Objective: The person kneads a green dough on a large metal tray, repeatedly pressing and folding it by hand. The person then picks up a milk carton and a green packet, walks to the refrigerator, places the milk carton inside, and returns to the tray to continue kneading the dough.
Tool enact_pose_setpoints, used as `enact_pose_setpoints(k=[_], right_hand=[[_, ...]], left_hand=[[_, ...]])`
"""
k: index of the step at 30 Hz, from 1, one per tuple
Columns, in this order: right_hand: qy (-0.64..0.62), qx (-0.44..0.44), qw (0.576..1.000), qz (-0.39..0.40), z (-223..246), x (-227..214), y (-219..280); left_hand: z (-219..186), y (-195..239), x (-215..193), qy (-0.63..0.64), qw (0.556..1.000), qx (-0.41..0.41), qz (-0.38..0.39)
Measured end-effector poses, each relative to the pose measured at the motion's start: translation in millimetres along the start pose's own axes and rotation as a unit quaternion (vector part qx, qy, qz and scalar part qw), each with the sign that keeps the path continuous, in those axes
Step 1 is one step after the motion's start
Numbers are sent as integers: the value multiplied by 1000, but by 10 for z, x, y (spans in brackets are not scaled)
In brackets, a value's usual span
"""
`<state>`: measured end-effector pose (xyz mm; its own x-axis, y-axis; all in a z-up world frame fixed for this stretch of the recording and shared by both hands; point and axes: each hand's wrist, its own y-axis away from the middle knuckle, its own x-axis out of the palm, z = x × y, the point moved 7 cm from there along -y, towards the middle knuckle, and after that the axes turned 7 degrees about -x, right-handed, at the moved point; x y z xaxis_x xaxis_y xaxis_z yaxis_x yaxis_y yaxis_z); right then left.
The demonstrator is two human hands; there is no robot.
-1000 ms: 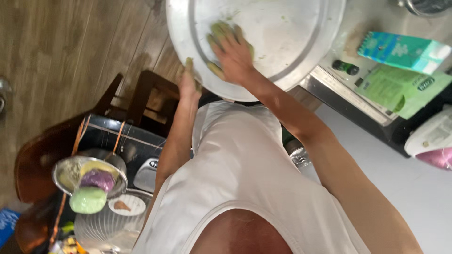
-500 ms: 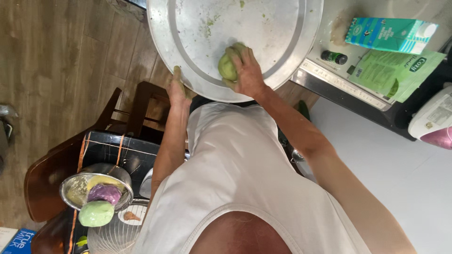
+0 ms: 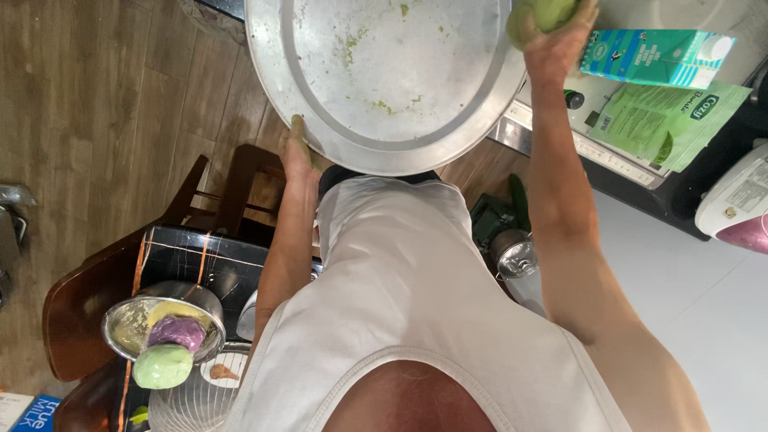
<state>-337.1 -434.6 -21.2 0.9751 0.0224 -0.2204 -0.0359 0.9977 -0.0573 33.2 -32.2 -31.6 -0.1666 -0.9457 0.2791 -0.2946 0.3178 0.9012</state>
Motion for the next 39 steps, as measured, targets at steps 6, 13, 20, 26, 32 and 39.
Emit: enact_pose_setpoints(k=[6,13,20,26,32,39], right_hand=[[155,7,985,78,-84,283,40],[351,-277,867,219,400,791,570],[442,-231,807,317,1007,1072,1879],[353,-326,831,280,1440,1407,1725],[350,-398,768,359,1730,1960,2268],[354,-432,694,454,1515,2904,1724]], left_hand=[[-28,39,11,4,1000,2,1],[7,-125,129,19,999,1,27],[13,-215,81,26,1000,0,1],[10,-224,123,34,999,-3,41],[40,-345,7,-28,999,46,-6],[24,-347,19,-27,998,52,19]])
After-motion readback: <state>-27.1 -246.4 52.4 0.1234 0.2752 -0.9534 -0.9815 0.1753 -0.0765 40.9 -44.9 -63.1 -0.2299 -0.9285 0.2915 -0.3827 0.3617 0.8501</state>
